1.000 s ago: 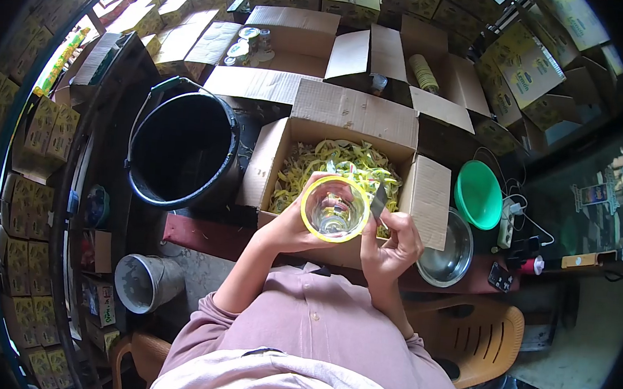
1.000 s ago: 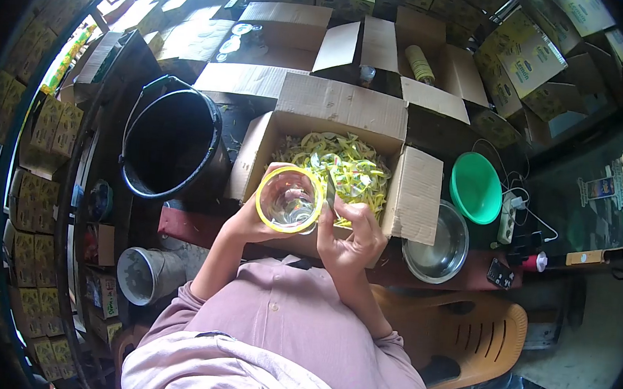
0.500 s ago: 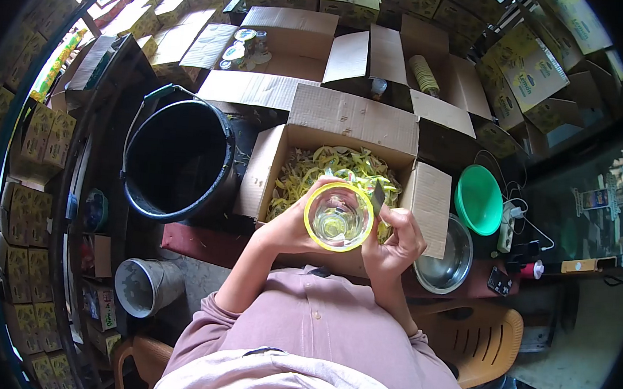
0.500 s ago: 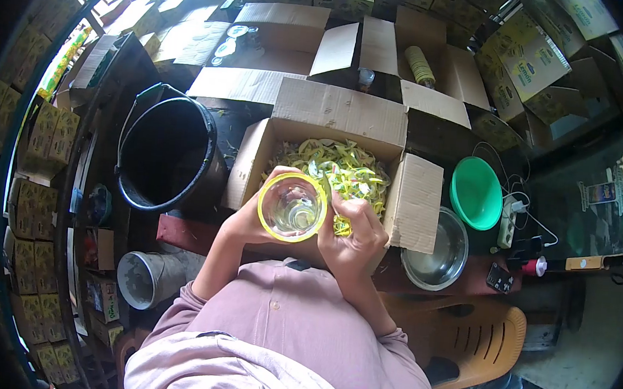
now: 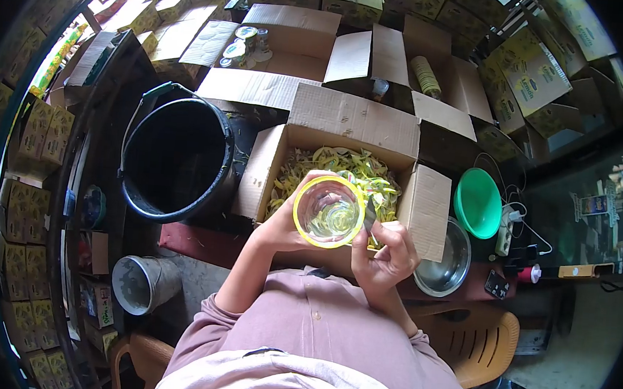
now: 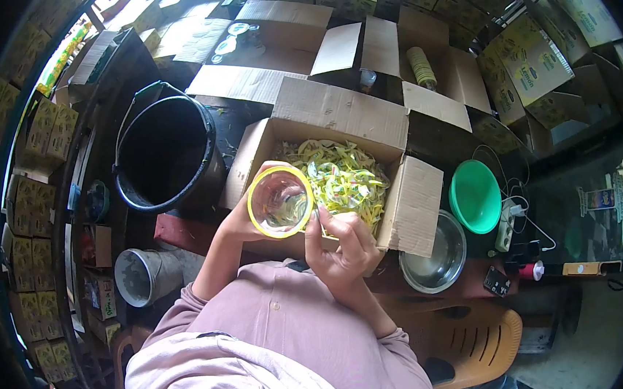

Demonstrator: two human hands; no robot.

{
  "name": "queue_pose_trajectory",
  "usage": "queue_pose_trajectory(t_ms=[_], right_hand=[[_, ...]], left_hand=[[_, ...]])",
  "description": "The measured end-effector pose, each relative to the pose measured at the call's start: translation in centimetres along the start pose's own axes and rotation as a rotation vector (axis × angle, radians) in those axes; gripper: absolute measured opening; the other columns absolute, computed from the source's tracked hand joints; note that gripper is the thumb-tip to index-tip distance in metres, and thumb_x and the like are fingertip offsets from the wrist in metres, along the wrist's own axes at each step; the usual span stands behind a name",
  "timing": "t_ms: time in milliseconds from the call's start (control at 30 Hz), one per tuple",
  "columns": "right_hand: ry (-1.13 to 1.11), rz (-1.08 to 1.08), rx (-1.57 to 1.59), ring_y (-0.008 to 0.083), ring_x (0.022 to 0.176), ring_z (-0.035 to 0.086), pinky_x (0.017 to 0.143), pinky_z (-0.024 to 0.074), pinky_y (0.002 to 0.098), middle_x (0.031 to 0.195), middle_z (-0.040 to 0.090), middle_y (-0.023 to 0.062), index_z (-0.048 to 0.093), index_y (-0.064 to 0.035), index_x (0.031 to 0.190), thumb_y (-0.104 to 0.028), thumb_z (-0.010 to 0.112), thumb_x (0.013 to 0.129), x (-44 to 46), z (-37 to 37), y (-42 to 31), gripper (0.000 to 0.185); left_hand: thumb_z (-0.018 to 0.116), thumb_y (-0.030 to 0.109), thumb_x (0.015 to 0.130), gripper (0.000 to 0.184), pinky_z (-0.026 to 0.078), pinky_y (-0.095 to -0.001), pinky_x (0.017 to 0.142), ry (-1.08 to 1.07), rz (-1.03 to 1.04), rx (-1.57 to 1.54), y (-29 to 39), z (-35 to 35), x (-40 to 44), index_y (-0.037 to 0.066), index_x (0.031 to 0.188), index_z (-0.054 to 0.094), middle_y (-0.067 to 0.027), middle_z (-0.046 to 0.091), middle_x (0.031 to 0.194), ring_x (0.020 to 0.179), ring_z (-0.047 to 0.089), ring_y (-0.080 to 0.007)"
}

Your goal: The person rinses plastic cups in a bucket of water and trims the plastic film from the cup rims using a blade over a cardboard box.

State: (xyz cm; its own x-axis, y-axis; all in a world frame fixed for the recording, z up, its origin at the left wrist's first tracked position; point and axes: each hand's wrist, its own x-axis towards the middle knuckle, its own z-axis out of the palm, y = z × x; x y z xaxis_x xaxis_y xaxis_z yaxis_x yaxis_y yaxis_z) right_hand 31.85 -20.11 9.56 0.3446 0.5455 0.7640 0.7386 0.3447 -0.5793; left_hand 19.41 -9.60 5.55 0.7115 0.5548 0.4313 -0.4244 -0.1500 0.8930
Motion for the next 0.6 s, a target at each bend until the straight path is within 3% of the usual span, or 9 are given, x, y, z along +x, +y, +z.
queue_pose_trajectory(t_ms=[267,367,600], right_hand=[[-0.013,0.018,0.006,0.0158,0.055,0.057,0.050,0.0459,0.0253,0.064,0.057,0.0080,0.061,-0.0016,0.081,0.006,0.067,0.063,0.28,-0.18,0.08,0.020],[-0.014,0.036,0.041,0.0162,0.055,0.057,0.050,0.0459,0.0255,0.064,0.057,0.0081,0.060,-0.0013,0.081,0.007,0.067,0.063,0.25,-0.25,-0.01,0.020],[-0.017,0.022,-0.016,0.0169,0.056,0.058,0.051,0.0465,0.0255,0.065,0.058,0.0087,0.060,-0.0014,0.080,0.007,0.067,0.063,0.28,-0.45,-0.05,0.020]], left_hand=[[0.079,0.005,0.056,0.079,0.036,-0.0309,0.095,-0.066,0.008,0.157,0.58,0.06,0.02,0.002,0.122,0.036,-0.0081,0.037,0.118,0.111,0.043,-0.0183],[0.079,0.006,0.056,0.076,0.036,-0.0307,0.095,0.008,-0.026,0.061,0.35,0.31,-0.10,0.002,0.120,0.038,-0.0081,0.037,0.117,0.110,0.044,-0.0179],[0.079,0.006,0.056,0.075,0.036,-0.0307,0.094,-0.034,-0.028,0.098,0.43,0.38,0.23,0.002,0.119,0.039,-0.0081,0.038,0.115,0.109,0.044,-0.0179]])
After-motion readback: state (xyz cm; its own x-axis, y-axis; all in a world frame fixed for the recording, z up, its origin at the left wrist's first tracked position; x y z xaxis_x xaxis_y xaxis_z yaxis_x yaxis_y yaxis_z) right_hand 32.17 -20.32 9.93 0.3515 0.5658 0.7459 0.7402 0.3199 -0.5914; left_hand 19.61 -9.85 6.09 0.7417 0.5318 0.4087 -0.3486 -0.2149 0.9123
